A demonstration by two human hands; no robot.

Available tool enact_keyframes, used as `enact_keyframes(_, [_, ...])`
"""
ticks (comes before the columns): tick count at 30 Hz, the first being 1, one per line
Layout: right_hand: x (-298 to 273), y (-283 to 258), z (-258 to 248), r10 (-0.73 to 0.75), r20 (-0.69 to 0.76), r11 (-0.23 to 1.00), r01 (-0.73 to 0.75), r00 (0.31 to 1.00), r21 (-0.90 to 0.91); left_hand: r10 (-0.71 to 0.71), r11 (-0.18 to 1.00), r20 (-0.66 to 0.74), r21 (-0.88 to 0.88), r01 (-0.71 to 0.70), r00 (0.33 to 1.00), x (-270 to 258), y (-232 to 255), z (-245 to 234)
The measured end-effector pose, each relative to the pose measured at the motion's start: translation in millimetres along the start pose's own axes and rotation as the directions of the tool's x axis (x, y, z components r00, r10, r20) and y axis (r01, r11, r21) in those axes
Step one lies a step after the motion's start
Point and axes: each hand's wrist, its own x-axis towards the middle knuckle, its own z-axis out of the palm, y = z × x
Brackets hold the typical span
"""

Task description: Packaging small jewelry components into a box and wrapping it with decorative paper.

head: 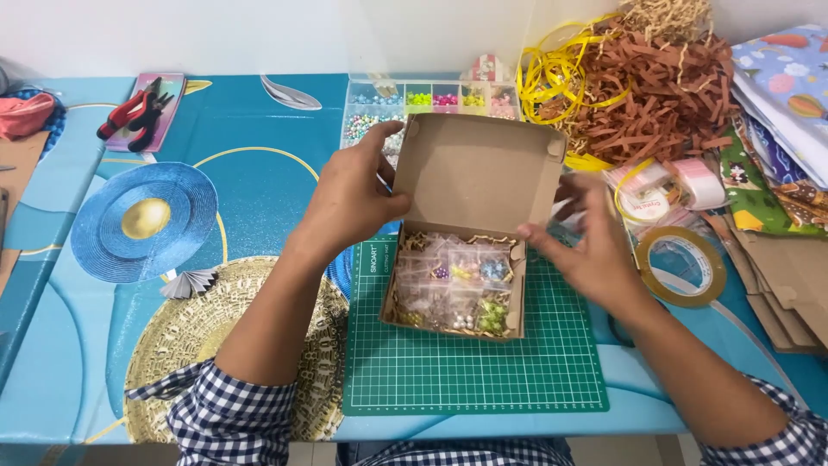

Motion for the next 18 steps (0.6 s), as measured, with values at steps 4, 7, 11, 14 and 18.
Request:
enact_keyframes(4, [10, -5, 2, 0.153, 0.154, 0.964, -0.181, 0.976, 0.194, 0.008, 1.000, -0.054, -0.017, -0.009, 0.999, 3, -12, 15])
enact_keyframes(7, [17, 11, -1, 0.199, 0.176, 0.948, -0.235, 0.964, 0.217, 0.044, 0.993, -0.111, -0.101, -0.056, 0.993, 0, -27, 26])
enact_keyframes(11, [22, 6, -6, 0.183, 0.146, 0.950, -0.212, 0.972, 0.228, 0.028, 0.942, -0.107, -0.330, -0.062, 0.994, -12, -49, 41])
enact_keyframes(14, [19, 22, -4, 0.156, 0.145, 0.959, -0.185, 0.977, 0.214, 0.027, 0.865, -0.043, -0.500, -0.044, 0.999, -27, -74, 54])
enact_keyframes(18, [20, -13, -24, 0.059, 0.316, 0.978, -0.119, 0.947, 0.172, -0.034, 0.735, 0.120, -0.670, 0.106, 0.992, -39, -101, 62])
